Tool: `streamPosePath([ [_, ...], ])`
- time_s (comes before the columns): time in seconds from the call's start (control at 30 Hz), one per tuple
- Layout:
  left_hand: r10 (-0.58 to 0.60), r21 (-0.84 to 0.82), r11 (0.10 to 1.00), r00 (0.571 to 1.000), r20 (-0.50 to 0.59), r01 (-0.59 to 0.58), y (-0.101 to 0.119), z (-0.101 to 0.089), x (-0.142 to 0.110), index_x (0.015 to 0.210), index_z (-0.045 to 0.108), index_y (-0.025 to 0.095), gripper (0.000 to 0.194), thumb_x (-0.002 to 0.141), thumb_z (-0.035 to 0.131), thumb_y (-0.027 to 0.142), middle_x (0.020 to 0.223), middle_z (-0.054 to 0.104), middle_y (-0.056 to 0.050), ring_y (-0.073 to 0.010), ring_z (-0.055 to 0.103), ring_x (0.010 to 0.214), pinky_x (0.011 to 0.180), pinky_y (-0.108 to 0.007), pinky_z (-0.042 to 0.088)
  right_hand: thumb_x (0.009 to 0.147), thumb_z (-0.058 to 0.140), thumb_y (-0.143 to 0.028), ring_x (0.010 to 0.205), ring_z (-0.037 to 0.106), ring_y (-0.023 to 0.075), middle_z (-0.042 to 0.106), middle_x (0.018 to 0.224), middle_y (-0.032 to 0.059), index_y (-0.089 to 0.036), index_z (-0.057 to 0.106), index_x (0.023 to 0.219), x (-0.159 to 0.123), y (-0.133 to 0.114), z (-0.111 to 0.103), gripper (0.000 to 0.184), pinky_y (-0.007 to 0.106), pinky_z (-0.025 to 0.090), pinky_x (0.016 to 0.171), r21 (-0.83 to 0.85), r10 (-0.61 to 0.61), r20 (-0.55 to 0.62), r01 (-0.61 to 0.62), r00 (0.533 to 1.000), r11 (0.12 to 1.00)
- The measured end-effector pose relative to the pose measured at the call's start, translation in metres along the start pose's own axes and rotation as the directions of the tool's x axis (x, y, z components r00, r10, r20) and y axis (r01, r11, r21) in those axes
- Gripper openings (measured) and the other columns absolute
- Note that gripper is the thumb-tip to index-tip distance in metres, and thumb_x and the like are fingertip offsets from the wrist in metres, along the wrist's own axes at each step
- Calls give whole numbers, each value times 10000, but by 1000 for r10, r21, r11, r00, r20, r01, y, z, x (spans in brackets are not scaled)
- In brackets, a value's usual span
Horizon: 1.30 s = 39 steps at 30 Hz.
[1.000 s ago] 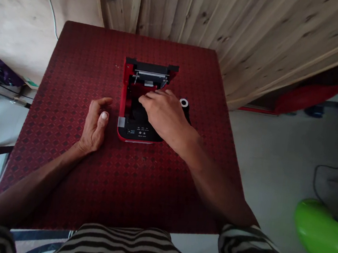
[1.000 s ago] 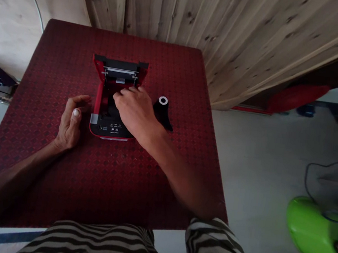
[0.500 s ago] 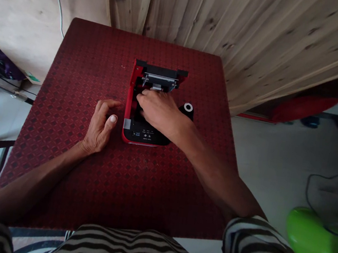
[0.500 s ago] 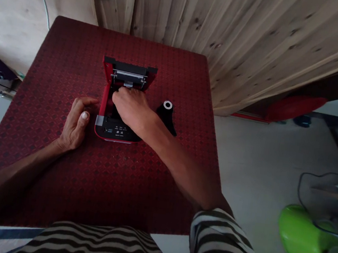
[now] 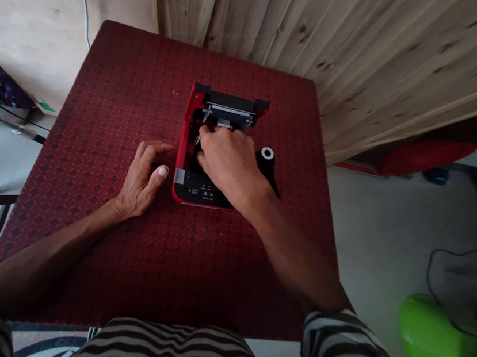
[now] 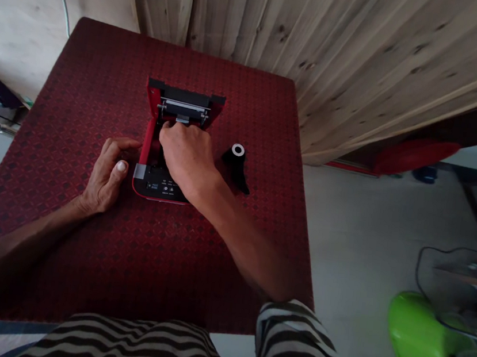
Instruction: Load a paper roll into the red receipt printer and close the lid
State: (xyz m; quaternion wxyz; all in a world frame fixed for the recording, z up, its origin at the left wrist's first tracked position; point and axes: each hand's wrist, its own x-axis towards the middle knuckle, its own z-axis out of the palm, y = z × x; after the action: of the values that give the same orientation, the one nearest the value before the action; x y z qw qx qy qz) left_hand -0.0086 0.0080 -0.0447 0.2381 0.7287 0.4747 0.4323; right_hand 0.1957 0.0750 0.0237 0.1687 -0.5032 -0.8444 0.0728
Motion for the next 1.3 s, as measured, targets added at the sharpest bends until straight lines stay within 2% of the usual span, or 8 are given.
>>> streamPosePath([
  [0.17, -3, 7, 1000, 1000, 6, 3, -1, 1, 0, 1395, 612, 238, 598, 1125, 325, 688, 1322, 659, -128, -292, 620, 1208, 1016, -492, 554, 1057, 657, -366, 872, 765, 307, 774, 887, 177, -131, 768, 1185, -1, -5, 4, 289, 438, 604, 804, -63, 62, -74, -67, 995, 996],
  [0.43, 6, 0, 1000, 1000, 8, -6, -1, 0, 0, 1414, 611, 243, 567, 1137, 340, 657, 1333, 653, -118, -284, 636, 1218, 1043, -487, 558, 950, 704, -197, 828, 757, 298, 812, 930, 131, -180, 787, 1070, -13, -9, -23, 147, 441, 592, 785, -132, 131, 0, -130, 991, 983],
  [0.63, 26, 21, 999, 1000, 2, -26, -2, -2, 1, 1401, 624, 245, 551, 1134, 350, 642, 1292, 670, -121, -295, 648, 1170, 1016, -497, 563, 976, 726, -352, 779, 714, 190, 818, 1089, 40, -276, 772, 1209, -58, 2, -63, 250, 358, 602, 705, 314, 125, -214, -53, 969, 948],
  [0.77, 37, 39, 999, 999, -11, -37, -5, -2, 2, 1387, 638, 240, 558, 1126, 361, 648, 1286, 683, -122, -306, 647, 1162, 992, -498, 555, 907, 819, -490, 697, 668, 162, 787, 1150, 43, -308, 784, 1174, -102, 45, -86, 325, 332, 557, 562, 562, 326, -393, -56, 860, 825],
  [0.87, 50, 40, 998, 999, -14, -49, -5, -3, 4, 1372, 649, 245, 562, 1121, 361, 657, 1263, 691, -116, -313, 639, 1150, 985, -511, 538, 795, 887, -447, 725, 684, 172, 778, 983, 19, -289, 804, 1091, -127, 96, -78, 346, 349, 586, 639, 651, 494, -412, -132, 765, 747],
  [0.93, 47, 45, 998, 999, -11, -46, -5, -3, 5, 1377, 650, 250, 566, 1121, 357, 661, 1260, 695, -112, -312, 638, 1130, 986, -519, 531, 754, 878, -390, 809, 718, 185, 786, 961, 13, -265, 806, 1049, -138, 127, -61, 328, 391, 621, 781, 684, 567, -344, -213, 749, 697],
  [1.13, 32, 59, 998, 999, -34, -30, -5, -3, 6, 1375, 666, 271, 592, 1098, 366, 699, 1226, 682, -97, -294, 623, 1042, 958, -505, 533, 784, 810, -409, 848, 704, 177, 798, 1020, 24, -237, 781, 1081, -154, 178, -12, 345, 342, 585, 743, 692, 611, -123, -374, 782, 618],
  [1.3, 14, 52, 999, 999, -40, -12, -2, -3, 7, 1370, 678, 283, 567, 1094, 390, 686, 1185, 655, -89, -281, 621, 995, 887, -463, 548, 837, 766, -408, 929, 729, 194, 809, 1100, 47, -225, 776, 1155, -163, 186, -11, 367, 372, 600, 829, 651, 593, -114, -391, 797, 650],
])
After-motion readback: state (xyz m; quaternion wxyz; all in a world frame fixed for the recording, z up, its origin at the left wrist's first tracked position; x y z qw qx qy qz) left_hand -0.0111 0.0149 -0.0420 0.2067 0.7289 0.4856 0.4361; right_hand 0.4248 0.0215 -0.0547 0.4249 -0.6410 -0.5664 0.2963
